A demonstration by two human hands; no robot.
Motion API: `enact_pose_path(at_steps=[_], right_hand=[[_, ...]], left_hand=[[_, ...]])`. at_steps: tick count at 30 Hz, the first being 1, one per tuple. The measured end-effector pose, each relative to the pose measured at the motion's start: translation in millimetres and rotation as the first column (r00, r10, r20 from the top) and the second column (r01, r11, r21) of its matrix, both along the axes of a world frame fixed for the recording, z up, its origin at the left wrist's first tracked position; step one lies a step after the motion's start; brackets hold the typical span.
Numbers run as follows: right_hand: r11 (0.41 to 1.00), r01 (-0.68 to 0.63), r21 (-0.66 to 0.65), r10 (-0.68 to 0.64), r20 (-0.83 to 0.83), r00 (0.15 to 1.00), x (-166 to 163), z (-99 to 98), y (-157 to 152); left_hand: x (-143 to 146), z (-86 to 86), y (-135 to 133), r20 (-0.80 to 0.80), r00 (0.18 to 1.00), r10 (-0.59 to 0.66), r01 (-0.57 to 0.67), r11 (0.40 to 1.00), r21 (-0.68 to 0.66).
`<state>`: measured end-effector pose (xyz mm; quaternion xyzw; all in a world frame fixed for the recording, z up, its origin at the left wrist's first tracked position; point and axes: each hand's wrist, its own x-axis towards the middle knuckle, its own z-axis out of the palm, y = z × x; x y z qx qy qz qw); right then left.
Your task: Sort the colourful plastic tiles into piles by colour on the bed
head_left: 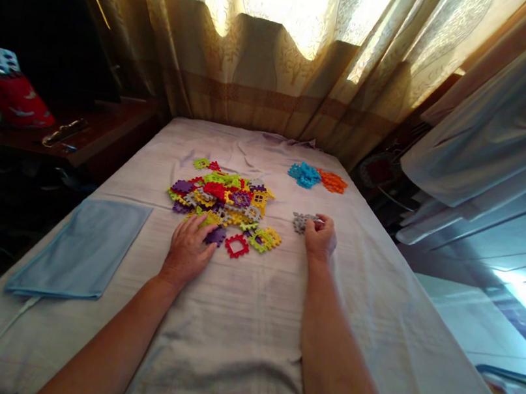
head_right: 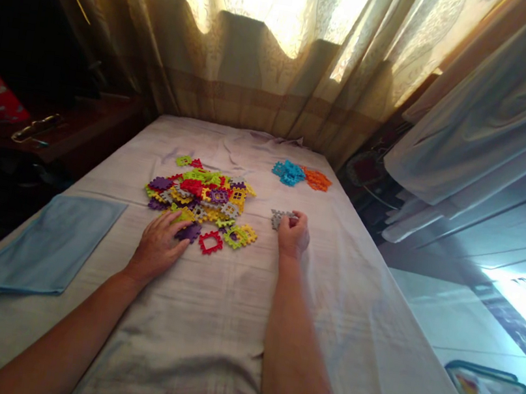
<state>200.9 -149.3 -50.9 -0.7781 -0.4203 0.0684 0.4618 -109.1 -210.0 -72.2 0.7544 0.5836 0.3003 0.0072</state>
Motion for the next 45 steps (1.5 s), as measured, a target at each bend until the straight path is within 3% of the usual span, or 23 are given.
enact_pose_path(at_steps=[4, 9, 12, 16, 20, 26, 32, 45], right_hand=[[0.998, 0.034, -0.050, -0.033, 0.025, 0.999, 4.0, -4.6, -3.1], [0.996, 0.088, 0.007, -0.088, 0.122, 0.989, 4.9, -7.7, -3.4], [0.999, 0.042, 0.033, -0.049, 0.231, 0.972, 2.1, -7.3, -3.8], [0.982, -0.186, 0.035, 0.162, 0.351, 0.922, -21.6, -5.9, -4.2], [0.898, -0.440, -0.030, 0.413, 0.408, 0.814, -57.7, -3.9, -2.7], [0.790, -0.559, -0.251, 0.611, 0.390, 0.689, -82.3, 3.6, 3.3], [0.777, -0.533, -0.336, 0.629, 0.366, 0.686, -82.4, 3.4, 4.6], [0.771, -0.584, -0.254, 0.636, 0.343, 0.691, -85.3, -3.6, 9.7]], left_hand=[[-0.3, -0.5, 1.0, -0.007, 1.000, 0.003, -0.003, 1.000, -0.001], [-1.4, -1.4, 1.8, -0.005, 1.000, -0.002, 0.002, 1.000, -0.006], [-1.4, -2.3, 1.9, -0.007, 1.000, 0.000, 0.000, 1.000, -0.005], [-1.2, -2.5, 1.9, -0.003, 1.000, -0.001, 0.001, 1.000, 0.003], [-1.0, -0.6, 2.1, -0.011, 1.000, -0.005, 0.005, 1.000, -0.002], [-1.4, -0.9, 2.2, -0.014, 1.000, -0.006, 0.006, 1.000, 0.007], [-1.1, -1.5, 1.8, -0.017, 1.000, -0.011, 0.011, 1.000, 0.010], [-0.6, -0.2, 0.8, -0.029, 0.999, -0.015, 0.016, 1.000, 0.021]])
